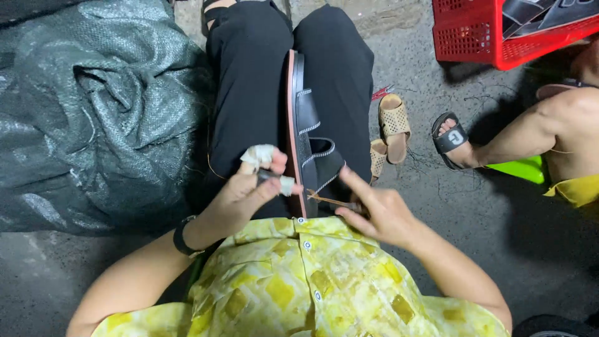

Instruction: Hand-stitching the sole of a sandal to its upper part using a needle and thread.

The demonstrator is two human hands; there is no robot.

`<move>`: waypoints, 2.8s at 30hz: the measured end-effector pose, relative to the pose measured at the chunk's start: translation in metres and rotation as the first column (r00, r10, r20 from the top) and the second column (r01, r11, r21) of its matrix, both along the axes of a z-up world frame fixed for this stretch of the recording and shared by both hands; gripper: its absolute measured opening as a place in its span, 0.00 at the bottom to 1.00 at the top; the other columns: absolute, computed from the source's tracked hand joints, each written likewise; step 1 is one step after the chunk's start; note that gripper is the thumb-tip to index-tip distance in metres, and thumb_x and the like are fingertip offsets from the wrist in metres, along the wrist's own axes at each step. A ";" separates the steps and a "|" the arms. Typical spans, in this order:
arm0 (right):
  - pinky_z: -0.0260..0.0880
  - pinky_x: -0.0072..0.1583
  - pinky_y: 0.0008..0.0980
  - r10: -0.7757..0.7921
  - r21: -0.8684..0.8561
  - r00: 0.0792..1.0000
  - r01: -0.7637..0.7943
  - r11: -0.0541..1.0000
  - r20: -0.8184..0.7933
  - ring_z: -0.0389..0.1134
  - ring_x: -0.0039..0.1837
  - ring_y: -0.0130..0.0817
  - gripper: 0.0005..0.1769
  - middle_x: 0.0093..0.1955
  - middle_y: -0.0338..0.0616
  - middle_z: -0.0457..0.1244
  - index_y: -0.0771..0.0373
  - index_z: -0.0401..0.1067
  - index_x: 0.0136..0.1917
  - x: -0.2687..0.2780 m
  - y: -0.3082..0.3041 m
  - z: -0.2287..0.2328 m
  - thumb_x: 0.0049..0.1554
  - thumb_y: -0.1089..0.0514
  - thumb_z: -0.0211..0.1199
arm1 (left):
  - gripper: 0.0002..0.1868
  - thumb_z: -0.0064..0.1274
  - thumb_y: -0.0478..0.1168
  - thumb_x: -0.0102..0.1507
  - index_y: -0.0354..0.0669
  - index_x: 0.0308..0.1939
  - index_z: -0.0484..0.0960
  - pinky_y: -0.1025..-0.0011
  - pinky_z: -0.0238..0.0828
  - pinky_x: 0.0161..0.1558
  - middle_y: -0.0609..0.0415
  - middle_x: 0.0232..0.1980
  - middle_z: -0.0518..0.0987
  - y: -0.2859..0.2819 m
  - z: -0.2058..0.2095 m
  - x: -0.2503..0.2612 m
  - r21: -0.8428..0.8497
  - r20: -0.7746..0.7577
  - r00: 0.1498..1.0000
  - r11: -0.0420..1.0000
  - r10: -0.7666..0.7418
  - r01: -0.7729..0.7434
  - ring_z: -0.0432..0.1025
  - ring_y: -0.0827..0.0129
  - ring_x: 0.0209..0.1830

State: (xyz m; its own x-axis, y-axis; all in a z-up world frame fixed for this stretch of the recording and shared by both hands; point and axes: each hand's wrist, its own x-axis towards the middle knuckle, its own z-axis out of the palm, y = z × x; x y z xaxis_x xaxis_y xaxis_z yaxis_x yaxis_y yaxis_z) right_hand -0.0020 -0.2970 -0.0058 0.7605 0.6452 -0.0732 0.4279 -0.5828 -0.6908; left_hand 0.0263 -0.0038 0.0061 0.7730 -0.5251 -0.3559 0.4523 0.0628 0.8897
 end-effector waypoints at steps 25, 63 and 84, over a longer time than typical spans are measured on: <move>0.61 0.32 0.29 0.217 -0.355 0.867 -0.050 0.934 0.448 0.57 0.30 0.33 0.22 0.35 0.40 0.57 0.52 0.70 0.61 0.026 0.031 0.024 0.55 0.61 0.46 | 0.32 0.62 0.53 0.54 0.40 0.57 0.73 0.64 0.71 0.55 0.46 0.54 0.73 -0.023 -0.036 0.000 0.418 0.801 0.581 0.829 -0.143 -0.372 0.72 0.55 0.54; 0.66 0.31 0.31 0.051 -0.154 0.953 -0.005 0.988 0.298 0.65 0.27 0.35 0.07 0.46 0.40 0.60 0.52 0.69 0.48 0.025 0.017 0.014 0.57 0.55 0.51 | 0.10 0.49 0.38 0.61 0.45 0.24 0.75 0.69 0.66 0.28 0.51 0.33 0.72 -0.043 -0.033 -0.013 0.184 0.949 0.309 0.907 -0.063 -0.378 0.69 0.57 0.31; 0.62 0.49 0.44 -0.335 -0.186 0.838 0.446 0.876 0.431 0.62 0.44 0.55 0.11 0.46 0.60 0.59 0.76 0.67 0.55 0.039 -0.059 0.076 0.72 0.65 0.48 | 0.14 0.58 0.46 0.58 0.38 0.35 0.76 0.67 0.66 0.25 0.48 0.34 0.72 -0.019 -0.027 -0.021 0.355 0.884 0.420 0.881 -0.207 -0.312 0.67 0.57 0.30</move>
